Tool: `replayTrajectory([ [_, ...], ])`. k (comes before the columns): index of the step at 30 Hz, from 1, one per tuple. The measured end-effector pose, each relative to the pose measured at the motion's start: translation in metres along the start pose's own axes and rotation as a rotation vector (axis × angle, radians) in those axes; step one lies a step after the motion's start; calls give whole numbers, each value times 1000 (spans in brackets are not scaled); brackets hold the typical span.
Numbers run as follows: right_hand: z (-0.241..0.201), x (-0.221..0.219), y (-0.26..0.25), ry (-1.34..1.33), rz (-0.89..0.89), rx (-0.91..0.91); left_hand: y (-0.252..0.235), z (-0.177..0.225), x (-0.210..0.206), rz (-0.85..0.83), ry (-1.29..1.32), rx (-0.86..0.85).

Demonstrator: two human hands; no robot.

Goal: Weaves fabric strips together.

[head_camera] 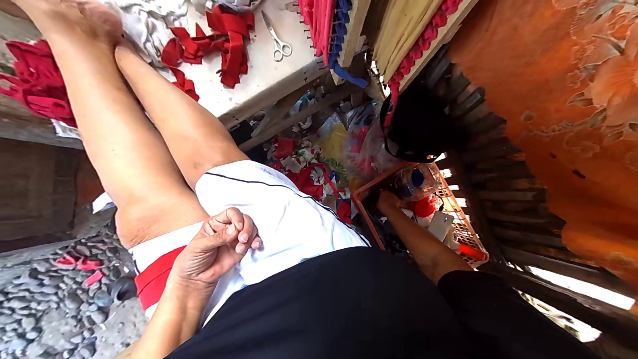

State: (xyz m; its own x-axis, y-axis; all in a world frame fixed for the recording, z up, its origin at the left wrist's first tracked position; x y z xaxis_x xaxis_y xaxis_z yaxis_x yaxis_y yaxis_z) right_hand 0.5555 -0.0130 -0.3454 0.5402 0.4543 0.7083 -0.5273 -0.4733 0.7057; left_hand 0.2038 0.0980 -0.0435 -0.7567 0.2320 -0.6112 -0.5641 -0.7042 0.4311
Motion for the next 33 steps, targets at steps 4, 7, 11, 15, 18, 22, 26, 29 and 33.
replayTrajectory([
  [4,-10,40,27,120,9,89,1,0,0,11,1,8],
  [7,-24,79,51,100,95,212,0,0,-1,3,-3,14],
  [11,-56,111,61,-100,397,518,-1,0,-3,6,-30,5],
  [15,-93,100,44,-20,258,557,-1,0,-4,-9,-36,-7],
  [18,-109,72,26,91,105,510,0,-1,-2,-7,-27,-7],
  [22,-118,32,1,80,22,420,1,-1,0,-20,-12,0],
  [26,-117,28,-19,-131,-46,443,0,-1,-2,-50,-17,-4],
  [29,-109,61,4,-524,-140,490,1,-2,-2,-54,-13,-11],
  [33,-93,108,48,-691,-179,538,0,1,-8,-90,-88,-33],
])
Point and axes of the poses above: each hand's wrist, its own y-axis away from the middle knuckle, its own x-axis out of the back of the hand, z = x × y, the point moved 5 cm from there along -y, towards the middle knuckle, and after that the axes turned 15 degrees about z, right-handed, at the moved point
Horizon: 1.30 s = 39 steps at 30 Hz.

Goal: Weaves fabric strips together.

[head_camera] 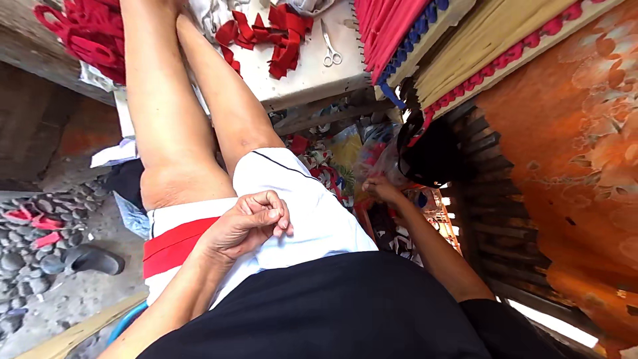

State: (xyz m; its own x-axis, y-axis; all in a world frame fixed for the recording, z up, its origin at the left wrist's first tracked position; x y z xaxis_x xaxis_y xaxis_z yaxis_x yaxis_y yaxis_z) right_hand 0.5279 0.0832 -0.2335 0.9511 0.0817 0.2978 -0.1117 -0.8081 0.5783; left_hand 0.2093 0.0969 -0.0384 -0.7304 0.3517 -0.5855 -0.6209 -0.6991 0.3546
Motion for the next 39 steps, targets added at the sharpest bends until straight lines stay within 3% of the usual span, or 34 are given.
replayTrajectory([
  [8,-67,33,99,-198,-189,302,-40,15,-63,-145,-486,-81],
  [14,-69,44,115,-242,-235,321,-94,-28,-111,-425,-774,-35],
  [16,-62,47,114,-266,-231,318,-101,-38,-114,-456,-764,46],
  [19,-56,45,117,-322,-272,329,-103,-29,-111,-353,-690,181],
  [24,-60,34,116,-361,-358,358,-104,-38,-100,-301,-636,225],
  [29,-60,32,110,-444,-343,356,-106,-53,-101,-428,-708,246],
  [33,-53,46,105,-504,-265,355,-92,-11,-104,-435,-701,148],
  [39,-46,47,109,-478,-255,343,-43,86,-73,-295,-663,-178],
])
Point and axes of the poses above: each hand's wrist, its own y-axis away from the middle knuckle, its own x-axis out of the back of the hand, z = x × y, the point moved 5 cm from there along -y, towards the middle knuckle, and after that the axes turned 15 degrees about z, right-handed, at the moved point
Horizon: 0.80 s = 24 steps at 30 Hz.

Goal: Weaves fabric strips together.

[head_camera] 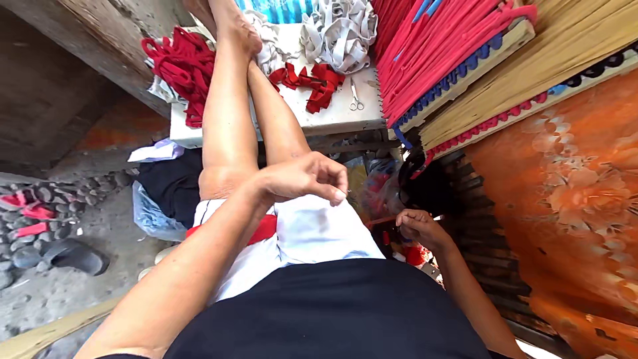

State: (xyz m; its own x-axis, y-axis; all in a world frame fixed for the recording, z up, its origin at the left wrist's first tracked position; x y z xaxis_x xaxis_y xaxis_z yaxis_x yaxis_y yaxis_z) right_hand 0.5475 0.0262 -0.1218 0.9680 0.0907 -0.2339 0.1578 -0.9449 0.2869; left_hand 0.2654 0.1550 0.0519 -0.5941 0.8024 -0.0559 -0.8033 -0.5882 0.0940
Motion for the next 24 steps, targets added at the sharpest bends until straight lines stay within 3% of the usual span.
replayTrajectory([
  [5,2,-17,-5,50,-83,28,49,20,36,107,61,-90],
  [12,11,-13,-6,229,-57,-12,87,-18,47,202,-6,13],
  [15,21,-4,-2,458,-46,-47,95,-38,43,221,-70,63],
  [18,19,-3,-1,917,-82,-122,99,-55,35,241,-216,70],
  [21,-11,-18,-12,1231,101,55,102,-61,23,307,-420,-72],
  [24,-55,-54,-25,1120,305,359,109,-55,7,417,-686,-384],
])
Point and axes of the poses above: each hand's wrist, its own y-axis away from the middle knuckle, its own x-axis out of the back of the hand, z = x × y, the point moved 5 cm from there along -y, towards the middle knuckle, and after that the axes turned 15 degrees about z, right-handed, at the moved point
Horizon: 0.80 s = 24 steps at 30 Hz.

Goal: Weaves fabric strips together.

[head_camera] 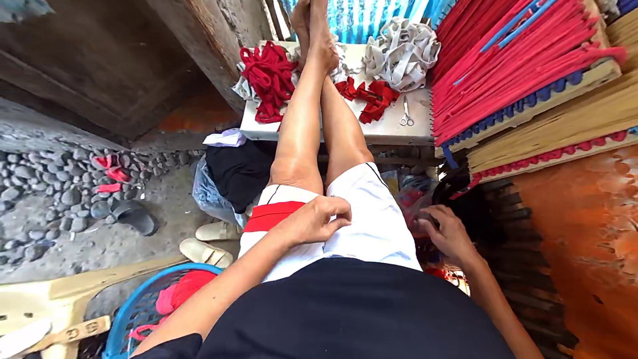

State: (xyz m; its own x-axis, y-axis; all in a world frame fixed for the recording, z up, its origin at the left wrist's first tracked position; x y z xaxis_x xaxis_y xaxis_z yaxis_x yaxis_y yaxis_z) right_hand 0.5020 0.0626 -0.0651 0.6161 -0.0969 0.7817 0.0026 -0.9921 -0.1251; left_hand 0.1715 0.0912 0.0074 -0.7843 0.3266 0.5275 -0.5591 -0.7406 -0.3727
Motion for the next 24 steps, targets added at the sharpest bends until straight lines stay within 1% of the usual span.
replayTrajectory([
  [1,-18,2,-7,-101,69,19,3,5,-1,46,-60,-85],
  [2,-37,3,-13,-219,94,25,6,8,-2,84,-103,-151],
  [4,-76,-3,-23,-458,46,50,10,12,-1,147,-174,-246],
  [5,-93,-9,-27,-527,-4,82,12,13,0,168,-203,-275],
  [7,-120,-24,-32,-515,-113,180,16,13,1,195,-228,-305],
  [9,-135,-41,-33,-370,-209,272,17,13,3,213,-232,-313],
  [11,-140,-53,-30,-274,-276,315,16,13,4,221,-218,-302],
  [13,-140,-56,-26,-254,-304,320,15,9,5,217,-205,-262],
  [16,-134,-50,-20,-162,-310,254,16,-5,6,190,-267,-142],
  [20,-124,-40,-12,-59,-298,199,17,-19,17,235,-282,7],
  [24,-117,-29,-6,-18,-321,160,19,-17,32,297,-261,66],
])
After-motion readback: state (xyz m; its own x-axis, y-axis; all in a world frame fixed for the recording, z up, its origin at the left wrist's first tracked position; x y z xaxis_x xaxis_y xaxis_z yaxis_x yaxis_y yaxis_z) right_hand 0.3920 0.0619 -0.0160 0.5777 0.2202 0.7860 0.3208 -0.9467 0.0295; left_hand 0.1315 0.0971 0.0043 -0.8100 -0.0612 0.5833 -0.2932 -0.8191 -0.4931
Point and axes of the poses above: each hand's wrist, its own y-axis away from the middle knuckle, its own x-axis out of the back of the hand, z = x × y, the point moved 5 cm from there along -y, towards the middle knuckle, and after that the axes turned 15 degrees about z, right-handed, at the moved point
